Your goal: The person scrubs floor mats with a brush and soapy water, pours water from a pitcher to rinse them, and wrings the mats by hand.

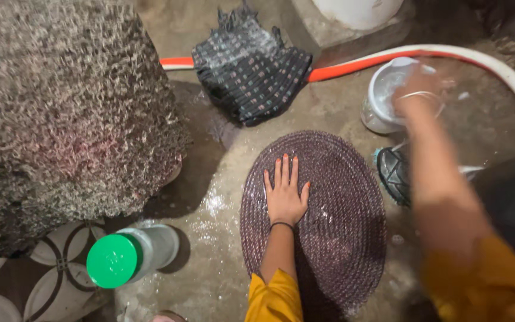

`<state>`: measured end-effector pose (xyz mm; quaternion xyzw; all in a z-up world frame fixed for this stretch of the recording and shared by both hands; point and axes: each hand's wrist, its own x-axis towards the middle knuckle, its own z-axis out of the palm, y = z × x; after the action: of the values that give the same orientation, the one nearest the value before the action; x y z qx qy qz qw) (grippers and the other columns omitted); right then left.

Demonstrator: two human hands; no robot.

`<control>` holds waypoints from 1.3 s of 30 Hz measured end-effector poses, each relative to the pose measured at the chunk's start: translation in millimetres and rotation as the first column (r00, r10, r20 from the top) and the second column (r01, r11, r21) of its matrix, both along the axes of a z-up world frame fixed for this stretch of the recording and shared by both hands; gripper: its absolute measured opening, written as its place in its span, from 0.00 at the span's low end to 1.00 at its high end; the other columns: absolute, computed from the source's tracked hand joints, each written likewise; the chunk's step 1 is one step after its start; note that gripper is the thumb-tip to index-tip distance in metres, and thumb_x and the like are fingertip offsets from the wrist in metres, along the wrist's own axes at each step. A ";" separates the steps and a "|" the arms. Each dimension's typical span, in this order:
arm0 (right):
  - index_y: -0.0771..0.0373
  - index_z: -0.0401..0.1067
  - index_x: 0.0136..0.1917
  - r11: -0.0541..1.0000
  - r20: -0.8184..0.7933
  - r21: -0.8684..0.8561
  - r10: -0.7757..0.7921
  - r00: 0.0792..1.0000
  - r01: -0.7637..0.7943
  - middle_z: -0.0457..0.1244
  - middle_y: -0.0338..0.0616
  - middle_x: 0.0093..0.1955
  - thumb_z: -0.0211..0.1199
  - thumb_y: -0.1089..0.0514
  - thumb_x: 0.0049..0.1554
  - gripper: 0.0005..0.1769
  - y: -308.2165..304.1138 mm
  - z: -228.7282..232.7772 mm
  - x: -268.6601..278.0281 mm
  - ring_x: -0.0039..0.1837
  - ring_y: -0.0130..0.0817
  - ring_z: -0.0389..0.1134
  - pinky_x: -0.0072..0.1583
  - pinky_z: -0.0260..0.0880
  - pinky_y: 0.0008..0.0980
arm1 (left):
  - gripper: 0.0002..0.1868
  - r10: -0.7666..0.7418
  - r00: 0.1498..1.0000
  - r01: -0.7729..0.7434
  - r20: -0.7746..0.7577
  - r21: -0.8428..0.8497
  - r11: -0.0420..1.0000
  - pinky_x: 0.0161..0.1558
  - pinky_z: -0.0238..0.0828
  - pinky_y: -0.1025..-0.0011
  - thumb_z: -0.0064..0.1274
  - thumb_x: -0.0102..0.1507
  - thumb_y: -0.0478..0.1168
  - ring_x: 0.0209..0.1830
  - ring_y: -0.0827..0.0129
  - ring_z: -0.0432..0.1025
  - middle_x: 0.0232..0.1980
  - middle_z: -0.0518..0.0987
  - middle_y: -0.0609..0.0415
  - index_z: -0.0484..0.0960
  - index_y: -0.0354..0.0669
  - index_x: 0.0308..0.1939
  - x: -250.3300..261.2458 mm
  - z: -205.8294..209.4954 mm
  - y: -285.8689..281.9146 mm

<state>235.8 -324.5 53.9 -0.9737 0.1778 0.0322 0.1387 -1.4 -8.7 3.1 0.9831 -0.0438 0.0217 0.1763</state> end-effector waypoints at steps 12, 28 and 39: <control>0.60 0.76 0.58 -0.042 0.469 0.412 0.866 0.173 -0.910 0.70 0.53 0.57 0.64 0.48 0.54 0.22 405.1 116.5 -184.2 0.62 0.51 0.68 0.63 0.69 0.48 | 0.21 -0.079 0.996 0.088 0.039 -0.428 0.899 0.70 0.57 0.56 0.48 0.65 0.37 0.72 0.51 0.64 0.74 0.70 0.47 0.76 0.42 0.63 22.6 -28.5 74.3; 0.34 0.52 0.76 -0.065 0.156 0.121 0.987 -0.045 -0.991 0.48 0.55 0.76 0.79 0.43 0.33 0.62 508.3 128.9 -290.4 0.76 0.69 0.48 0.60 0.63 0.70 | 0.25 -0.105 0.989 0.001 -0.101 -0.718 0.696 0.70 0.61 0.63 0.50 0.62 0.28 0.70 0.47 0.66 0.69 0.73 0.41 0.75 0.45 0.64 -2.2 4.2 118.4; 0.53 0.63 0.68 0.008 0.333 0.254 0.938 0.095 -0.967 0.56 0.58 0.61 0.78 0.49 0.32 0.51 414.3 144.3 -241.5 0.65 0.63 0.59 0.50 0.73 0.54 | 0.21 0.261 0.908 -0.391 -0.327 -0.441 0.808 0.61 0.71 0.62 0.43 0.66 0.32 0.59 0.51 0.77 0.60 0.82 0.48 0.80 0.50 0.61 -0.1 -17.4 83.2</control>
<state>-5.7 89.8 198.2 -0.7817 -0.5394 0.1203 0.2888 -1.5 74.5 -14.3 0.8914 0.1566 -0.0620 0.4208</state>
